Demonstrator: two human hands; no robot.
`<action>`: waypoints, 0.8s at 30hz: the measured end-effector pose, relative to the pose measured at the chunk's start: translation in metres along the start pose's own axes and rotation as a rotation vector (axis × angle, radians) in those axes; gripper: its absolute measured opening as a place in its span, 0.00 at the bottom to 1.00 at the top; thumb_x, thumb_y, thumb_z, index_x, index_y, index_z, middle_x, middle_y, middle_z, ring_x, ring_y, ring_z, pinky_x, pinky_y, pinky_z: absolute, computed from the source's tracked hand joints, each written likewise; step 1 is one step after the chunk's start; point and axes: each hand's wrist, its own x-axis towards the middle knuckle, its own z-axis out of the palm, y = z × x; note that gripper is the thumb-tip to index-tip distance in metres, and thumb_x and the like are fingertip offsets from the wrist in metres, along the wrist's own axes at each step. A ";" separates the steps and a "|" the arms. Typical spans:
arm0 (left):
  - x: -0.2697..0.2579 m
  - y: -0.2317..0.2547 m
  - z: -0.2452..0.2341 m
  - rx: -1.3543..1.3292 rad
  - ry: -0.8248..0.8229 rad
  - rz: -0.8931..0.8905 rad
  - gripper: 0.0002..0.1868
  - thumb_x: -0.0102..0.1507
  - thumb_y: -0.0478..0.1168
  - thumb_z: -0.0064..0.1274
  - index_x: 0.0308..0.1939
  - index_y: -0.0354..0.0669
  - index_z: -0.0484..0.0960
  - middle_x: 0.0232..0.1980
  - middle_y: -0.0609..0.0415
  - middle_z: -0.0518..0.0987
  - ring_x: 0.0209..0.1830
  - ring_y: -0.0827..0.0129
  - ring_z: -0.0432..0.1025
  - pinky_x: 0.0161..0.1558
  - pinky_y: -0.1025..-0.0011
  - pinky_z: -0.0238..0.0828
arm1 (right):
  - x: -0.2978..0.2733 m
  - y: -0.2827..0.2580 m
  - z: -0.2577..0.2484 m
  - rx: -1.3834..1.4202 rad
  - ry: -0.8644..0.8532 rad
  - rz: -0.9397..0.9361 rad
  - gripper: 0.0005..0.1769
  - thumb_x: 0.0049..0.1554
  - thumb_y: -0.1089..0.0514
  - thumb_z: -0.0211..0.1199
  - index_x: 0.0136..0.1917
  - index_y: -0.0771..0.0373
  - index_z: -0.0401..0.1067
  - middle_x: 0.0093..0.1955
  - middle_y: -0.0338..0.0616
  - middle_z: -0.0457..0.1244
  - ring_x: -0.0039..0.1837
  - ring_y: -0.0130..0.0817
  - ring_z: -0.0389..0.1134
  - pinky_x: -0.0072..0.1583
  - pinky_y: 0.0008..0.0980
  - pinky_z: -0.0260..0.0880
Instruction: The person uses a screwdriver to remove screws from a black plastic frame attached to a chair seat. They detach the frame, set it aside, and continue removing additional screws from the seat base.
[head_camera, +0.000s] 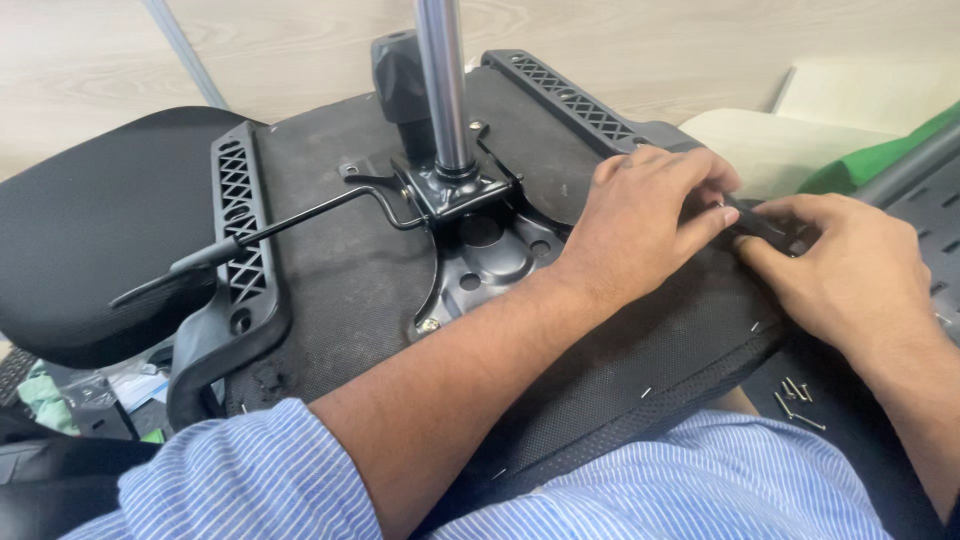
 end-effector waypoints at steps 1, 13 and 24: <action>0.001 0.001 0.005 -0.012 -0.013 0.001 0.11 0.64 0.48 0.59 0.48 0.53 0.81 0.39 0.66 0.84 0.53 0.67 0.75 0.66 0.54 0.61 | 0.000 0.006 0.001 0.012 0.034 0.004 0.25 0.52 0.41 0.74 0.62 0.48 0.81 0.50 0.48 0.73 0.52 0.45 0.74 0.56 0.45 0.75; 0.017 0.011 0.045 -0.102 -0.165 -0.033 0.12 0.61 0.49 0.60 0.48 0.56 0.81 0.40 0.68 0.85 0.53 0.70 0.76 0.68 0.50 0.57 | 0.021 0.107 0.033 0.004 0.093 0.118 0.24 0.53 0.41 0.74 0.59 0.55 0.81 0.52 0.47 0.74 0.51 0.45 0.75 0.56 0.45 0.74; 0.026 0.025 0.065 -0.064 -0.292 -0.035 0.13 0.60 0.49 0.59 0.48 0.60 0.80 0.41 0.71 0.85 0.55 0.75 0.76 0.70 0.46 0.55 | -0.010 0.139 0.080 -0.040 -0.088 0.393 0.29 0.51 0.37 0.74 0.63 0.48 0.81 0.55 0.48 0.73 0.59 0.51 0.73 0.60 0.53 0.73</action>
